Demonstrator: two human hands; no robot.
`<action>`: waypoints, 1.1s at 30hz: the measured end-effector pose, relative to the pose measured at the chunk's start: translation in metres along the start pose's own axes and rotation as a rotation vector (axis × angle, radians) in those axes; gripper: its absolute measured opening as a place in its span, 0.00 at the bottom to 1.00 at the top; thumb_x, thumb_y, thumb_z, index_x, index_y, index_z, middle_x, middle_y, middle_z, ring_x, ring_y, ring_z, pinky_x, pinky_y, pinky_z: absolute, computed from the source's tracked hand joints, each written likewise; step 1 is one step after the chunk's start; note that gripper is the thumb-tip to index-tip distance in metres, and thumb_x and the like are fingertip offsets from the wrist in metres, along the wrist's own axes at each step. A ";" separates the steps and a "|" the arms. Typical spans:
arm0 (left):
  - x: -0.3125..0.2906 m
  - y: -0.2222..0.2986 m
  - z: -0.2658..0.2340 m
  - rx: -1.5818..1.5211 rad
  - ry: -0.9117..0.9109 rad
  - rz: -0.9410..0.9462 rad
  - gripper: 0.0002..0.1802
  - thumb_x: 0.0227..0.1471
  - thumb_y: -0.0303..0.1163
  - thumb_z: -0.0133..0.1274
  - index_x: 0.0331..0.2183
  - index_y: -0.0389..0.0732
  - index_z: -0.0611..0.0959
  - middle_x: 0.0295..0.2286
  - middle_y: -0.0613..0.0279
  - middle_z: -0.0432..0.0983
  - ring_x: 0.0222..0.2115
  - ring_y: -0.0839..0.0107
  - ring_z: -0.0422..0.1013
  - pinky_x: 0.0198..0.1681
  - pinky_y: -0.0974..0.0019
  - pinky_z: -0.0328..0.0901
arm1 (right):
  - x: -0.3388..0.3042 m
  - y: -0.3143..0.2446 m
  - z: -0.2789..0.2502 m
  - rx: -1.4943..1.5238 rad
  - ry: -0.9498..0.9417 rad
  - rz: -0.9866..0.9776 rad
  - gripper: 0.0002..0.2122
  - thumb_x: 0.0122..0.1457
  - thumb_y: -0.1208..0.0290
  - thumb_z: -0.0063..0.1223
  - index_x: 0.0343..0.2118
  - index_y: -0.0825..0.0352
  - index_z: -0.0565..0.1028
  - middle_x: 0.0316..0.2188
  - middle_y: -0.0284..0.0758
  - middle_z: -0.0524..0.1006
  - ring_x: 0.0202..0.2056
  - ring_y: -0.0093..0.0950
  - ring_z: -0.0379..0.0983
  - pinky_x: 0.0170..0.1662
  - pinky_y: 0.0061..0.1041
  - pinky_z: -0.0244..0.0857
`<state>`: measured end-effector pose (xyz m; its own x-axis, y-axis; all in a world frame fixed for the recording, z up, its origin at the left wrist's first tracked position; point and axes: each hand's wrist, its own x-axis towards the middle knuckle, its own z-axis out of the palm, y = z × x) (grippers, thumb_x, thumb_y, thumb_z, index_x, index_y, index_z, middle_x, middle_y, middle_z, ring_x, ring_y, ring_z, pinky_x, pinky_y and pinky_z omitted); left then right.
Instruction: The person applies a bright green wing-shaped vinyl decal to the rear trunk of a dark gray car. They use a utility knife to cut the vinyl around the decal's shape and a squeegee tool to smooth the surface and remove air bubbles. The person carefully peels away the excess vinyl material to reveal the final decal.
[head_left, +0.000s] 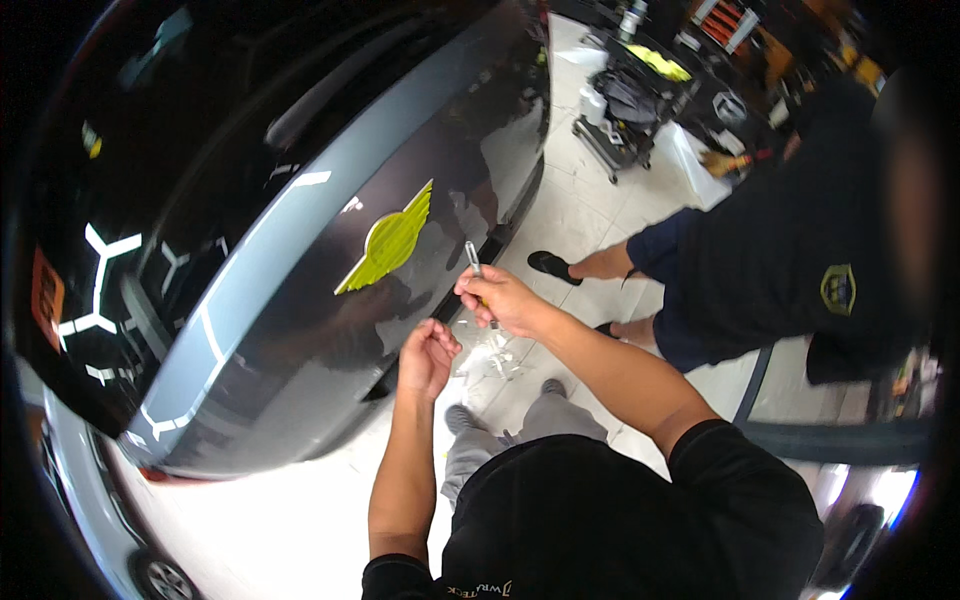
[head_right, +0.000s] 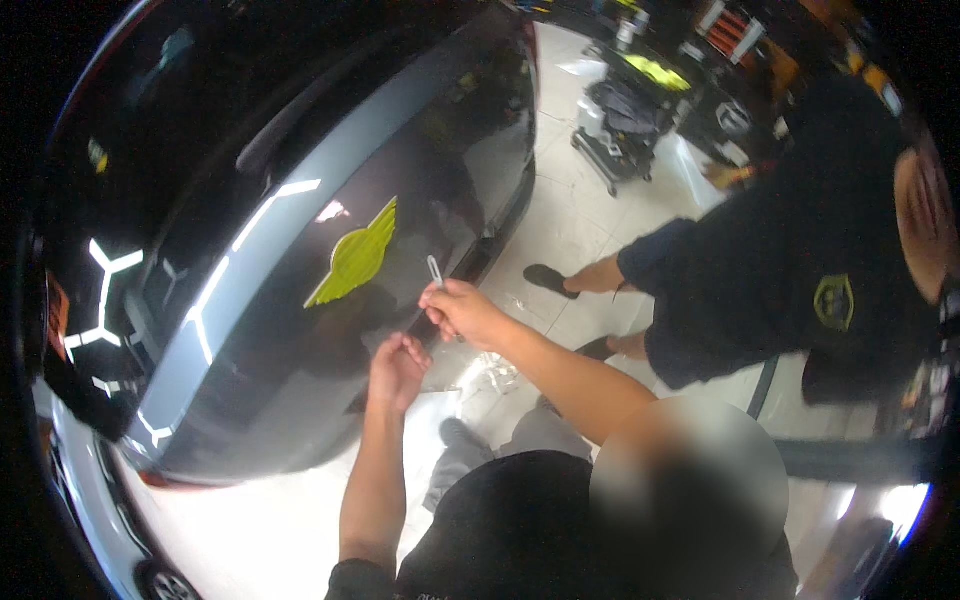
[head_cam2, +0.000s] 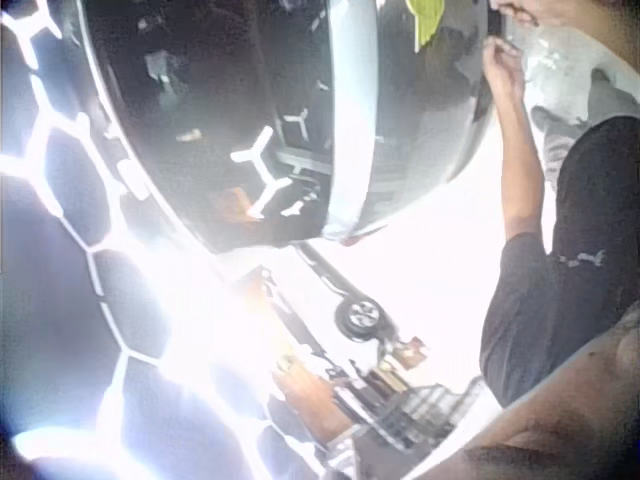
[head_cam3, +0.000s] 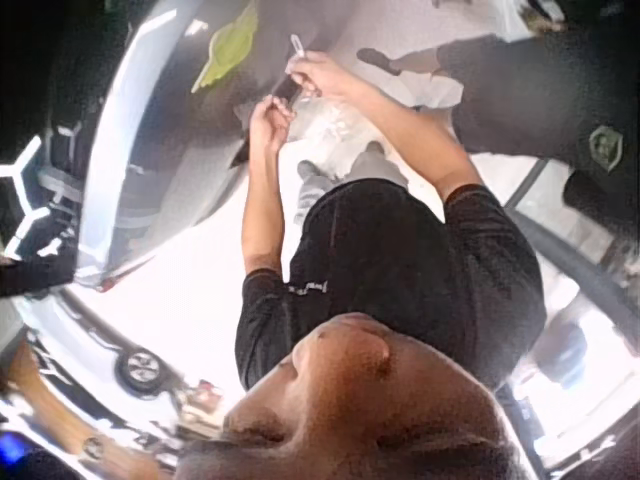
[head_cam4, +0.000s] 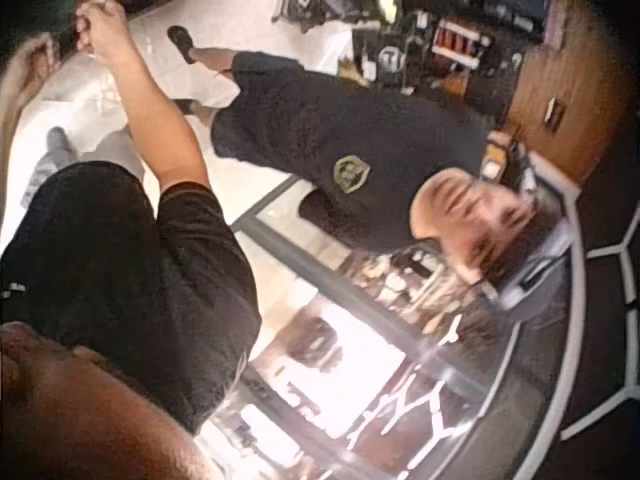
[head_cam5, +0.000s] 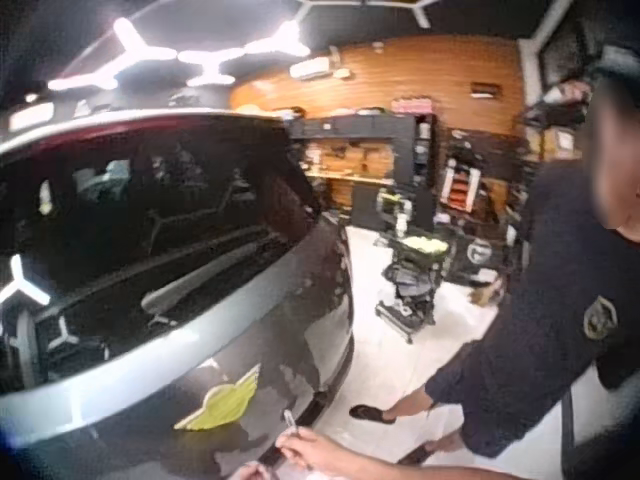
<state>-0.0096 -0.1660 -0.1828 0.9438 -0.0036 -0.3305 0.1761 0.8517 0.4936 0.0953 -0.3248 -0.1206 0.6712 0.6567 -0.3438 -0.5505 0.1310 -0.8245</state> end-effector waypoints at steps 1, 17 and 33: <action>0.000 0.000 0.009 -0.042 -0.006 0.062 0.11 0.57 0.35 0.44 0.25 0.42 0.73 0.20 0.64 0.67 0.24 0.69 0.65 0.34 0.63 0.63 | 0.005 -0.001 -0.001 -0.141 -0.029 -0.031 0.07 0.64 0.66 0.46 0.35 0.65 0.71 0.22 0.27 0.69 0.19 0.16 0.62 0.24 0.20 0.60; -0.013 -0.043 -0.014 0.015 -0.410 0.577 0.07 0.51 0.32 0.48 0.26 0.38 0.74 0.25 0.59 0.68 0.29 0.66 0.64 0.37 0.62 0.59 | 0.038 0.003 -0.072 0.116 -0.701 -0.089 0.12 0.66 0.67 0.39 0.41 0.68 0.73 0.40 0.44 0.77 0.44 0.38 0.74 0.52 0.37 0.64; -0.161 -0.455 -0.242 1.677 0.455 0.071 0.11 0.47 0.36 0.50 0.30 0.41 0.82 0.30 0.47 0.79 0.34 0.51 0.75 0.38 0.50 0.68 | -0.096 0.210 -0.227 -1.120 -0.476 0.273 0.15 0.65 0.57 0.41 0.40 0.65 0.74 0.34 0.35 0.78 0.38 0.28 0.75 0.44 0.30 0.67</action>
<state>-0.3088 -0.4259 -0.5486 0.8660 0.3932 -0.3090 0.4944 -0.5798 0.6476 0.0272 -0.5289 -0.3628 0.2267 0.7972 -0.5595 0.2388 -0.6024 -0.7616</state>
